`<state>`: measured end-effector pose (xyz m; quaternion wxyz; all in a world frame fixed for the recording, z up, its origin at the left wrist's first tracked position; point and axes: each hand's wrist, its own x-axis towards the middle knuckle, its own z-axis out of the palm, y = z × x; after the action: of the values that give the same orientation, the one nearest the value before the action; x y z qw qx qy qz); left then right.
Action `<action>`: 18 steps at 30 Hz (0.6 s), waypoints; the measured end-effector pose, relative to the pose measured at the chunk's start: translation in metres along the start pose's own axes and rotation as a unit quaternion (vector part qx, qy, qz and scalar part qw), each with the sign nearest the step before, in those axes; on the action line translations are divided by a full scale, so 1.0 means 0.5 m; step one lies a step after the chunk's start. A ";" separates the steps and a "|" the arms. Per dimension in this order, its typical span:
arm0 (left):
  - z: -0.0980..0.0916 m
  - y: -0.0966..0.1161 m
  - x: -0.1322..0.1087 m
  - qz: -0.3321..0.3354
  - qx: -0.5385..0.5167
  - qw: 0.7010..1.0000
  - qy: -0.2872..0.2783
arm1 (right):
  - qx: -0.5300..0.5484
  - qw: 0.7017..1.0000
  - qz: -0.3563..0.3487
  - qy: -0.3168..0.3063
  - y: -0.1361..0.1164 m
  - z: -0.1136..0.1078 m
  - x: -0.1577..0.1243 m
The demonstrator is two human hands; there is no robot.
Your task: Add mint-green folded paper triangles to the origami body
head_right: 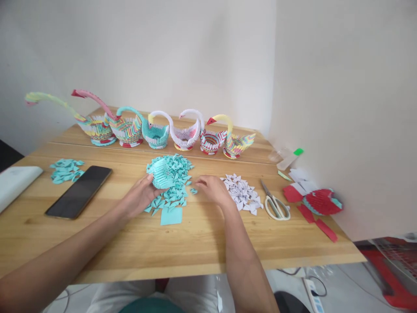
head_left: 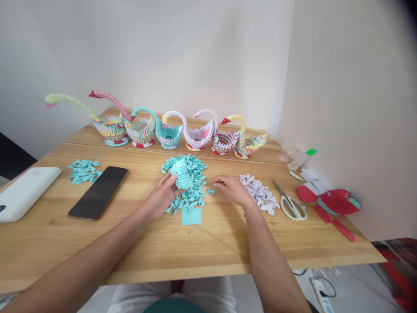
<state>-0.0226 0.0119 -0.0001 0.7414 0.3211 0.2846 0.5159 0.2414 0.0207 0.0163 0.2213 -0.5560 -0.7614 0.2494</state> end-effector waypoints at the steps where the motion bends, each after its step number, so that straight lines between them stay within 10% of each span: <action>1: -0.001 0.000 0.000 -0.001 0.001 1.000 -0.001 | 0.002 1.000 0.000 -0.010 -0.001 0.000 -0.001; 10: -0.004 -0.004 0.002 -0.005 0.003 1.000 0.002 | -0.079 0.994 -0.027 -0.076 -0.013 0.019 -0.003; 18: 0.003 -0.003 0.001 0.007 0.004 1.000 -0.002 | 0.117 0.992 -0.039 -0.015 -0.040 0.011 0.005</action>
<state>-0.0202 0.0116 -0.0003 0.7370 0.3272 0.2826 0.5195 0.2223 0.0170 0.0246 0.2829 -0.4923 -0.7514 0.3361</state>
